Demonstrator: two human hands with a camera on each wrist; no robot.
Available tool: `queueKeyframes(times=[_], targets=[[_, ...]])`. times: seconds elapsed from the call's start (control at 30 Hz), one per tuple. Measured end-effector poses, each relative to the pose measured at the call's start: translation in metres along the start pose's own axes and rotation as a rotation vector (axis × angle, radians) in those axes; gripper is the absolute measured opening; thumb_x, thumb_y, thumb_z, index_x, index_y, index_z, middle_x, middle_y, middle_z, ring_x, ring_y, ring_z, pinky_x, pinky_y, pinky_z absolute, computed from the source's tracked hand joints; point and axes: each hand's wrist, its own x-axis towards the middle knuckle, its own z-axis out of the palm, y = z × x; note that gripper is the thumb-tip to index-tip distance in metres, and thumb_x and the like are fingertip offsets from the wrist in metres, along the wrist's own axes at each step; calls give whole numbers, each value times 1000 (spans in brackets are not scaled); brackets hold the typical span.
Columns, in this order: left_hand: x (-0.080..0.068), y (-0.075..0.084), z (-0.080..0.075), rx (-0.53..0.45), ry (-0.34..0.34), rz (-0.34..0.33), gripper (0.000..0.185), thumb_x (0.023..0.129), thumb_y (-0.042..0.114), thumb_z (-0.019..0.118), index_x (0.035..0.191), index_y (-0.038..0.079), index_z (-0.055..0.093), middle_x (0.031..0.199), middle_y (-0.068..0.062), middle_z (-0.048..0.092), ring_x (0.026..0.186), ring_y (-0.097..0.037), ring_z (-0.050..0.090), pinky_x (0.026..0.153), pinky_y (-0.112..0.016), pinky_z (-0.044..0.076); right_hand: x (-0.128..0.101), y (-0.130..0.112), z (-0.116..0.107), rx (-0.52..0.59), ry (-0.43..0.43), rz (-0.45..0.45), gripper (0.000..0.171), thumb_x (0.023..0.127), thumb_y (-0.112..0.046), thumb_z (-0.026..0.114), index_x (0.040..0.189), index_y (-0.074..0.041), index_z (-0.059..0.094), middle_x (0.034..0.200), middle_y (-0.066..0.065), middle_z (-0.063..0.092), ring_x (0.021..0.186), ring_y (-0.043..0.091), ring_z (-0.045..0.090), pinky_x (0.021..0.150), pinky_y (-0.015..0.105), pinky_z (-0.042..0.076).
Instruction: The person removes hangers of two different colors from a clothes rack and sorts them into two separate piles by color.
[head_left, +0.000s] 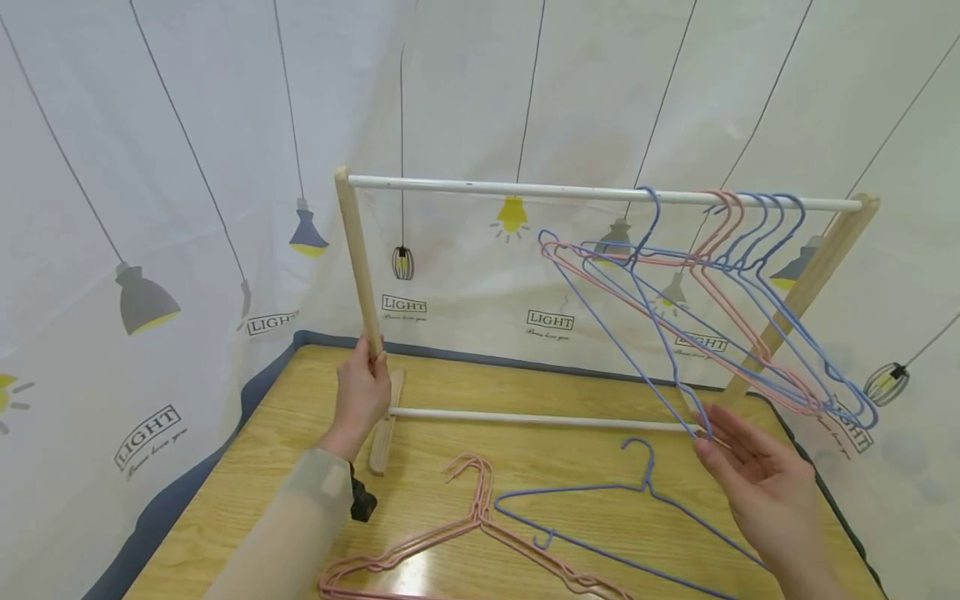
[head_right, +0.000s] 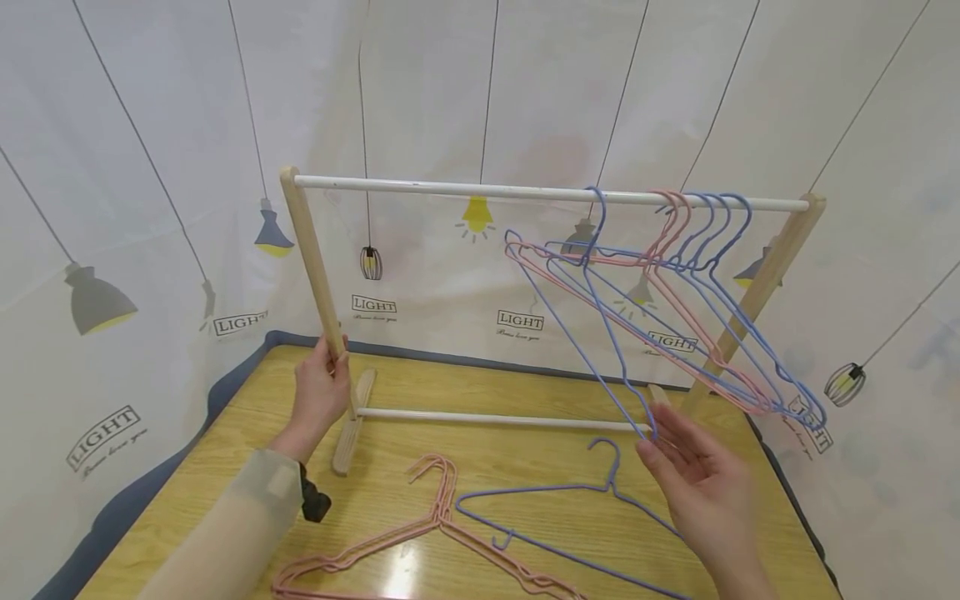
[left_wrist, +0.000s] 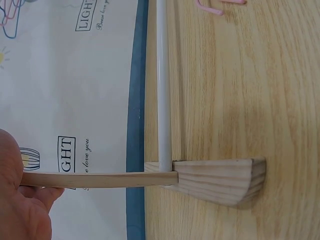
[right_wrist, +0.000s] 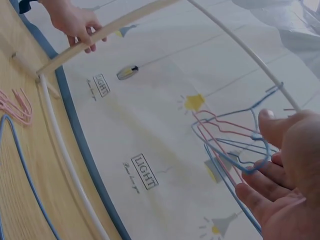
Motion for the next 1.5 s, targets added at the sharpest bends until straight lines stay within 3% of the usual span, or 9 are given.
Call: queueKeyframes(times=[0.23, 0.47, 0.6, 0.93, 1.17, 1.2, 1.5], targets=[[1, 2, 3, -8, -10, -10, 33, 109, 3, 55, 142, 4, 57, 117, -29, 71, 89, -36, 71, 72, -49, 57, 10, 0, 26, -122, 73, -88, 39, 97, 17, 64, 136, 14, 62, 126, 8, 75, 115, 16, 71, 92, 26, 54], [2, 5, 4, -10, -20, -7, 35, 109, 2, 55, 144, 3, 57, 118, -29, 71, 92, -37, 72, 74, -51, 58, 19, 3, 37, -161, 149, -202, 30, 105, 13, 53, 132, 15, 64, 119, 15, 76, 106, 17, 75, 90, 32, 54], [2, 7, 3, -10, -22, -10, 35, 109, 2, 54, 144, 3, 57, 119, -29, 71, 94, -38, 72, 76, -53, 58, 23, 7, 41, -229, 229, -234, 28, 103, 14, 57, 129, 13, 68, 112, 15, 78, 101, 13, 76, 87, 29, 55], [3, 3, 3, -8, -19, -6, 34, 109, 1, 55, 143, 3, 57, 121, -30, 70, 100, -39, 72, 79, -54, 59, 29, 14, 44, -263, 300, -262, 27, 102, 17, 55, 125, 14, 69, 104, 6, 79, 91, 10, 77, 86, 24, 56], [3, 3, 1, -10, -18, -28, 35, 109, 2, 55, 144, 5, 57, 124, -29, 70, 100, -38, 73, 79, -52, 59, 32, 3, 43, -254, 333, -338, 25, 103, 15, 54, 121, 13, 72, 101, 12, 79, 90, 12, 78, 84, 22, 56], [3, 3, 1, -13, -17, -30, 35, 109, 2, 55, 143, 5, 57, 124, -28, 70, 101, -38, 72, 79, -52, 59, 33, 2, 42, -247, 333, -357, 25, 103, 15, 54, 120, 13, 72, 100, 13, 79, 90, 13, 78, 78, 17, 56], [1, 0, -1, -22, -21, -37, 37, 109, 1, 54, 146, 4, 56, 128, -30, 68, 103, -39, 71, 82, -53, 59, 36, -7, 33, -185, 337, -407, 26, 102, 17, 53, 120, 14, 72, 103, 12, 79, 89, 14, 78, 86, 24, 56]])
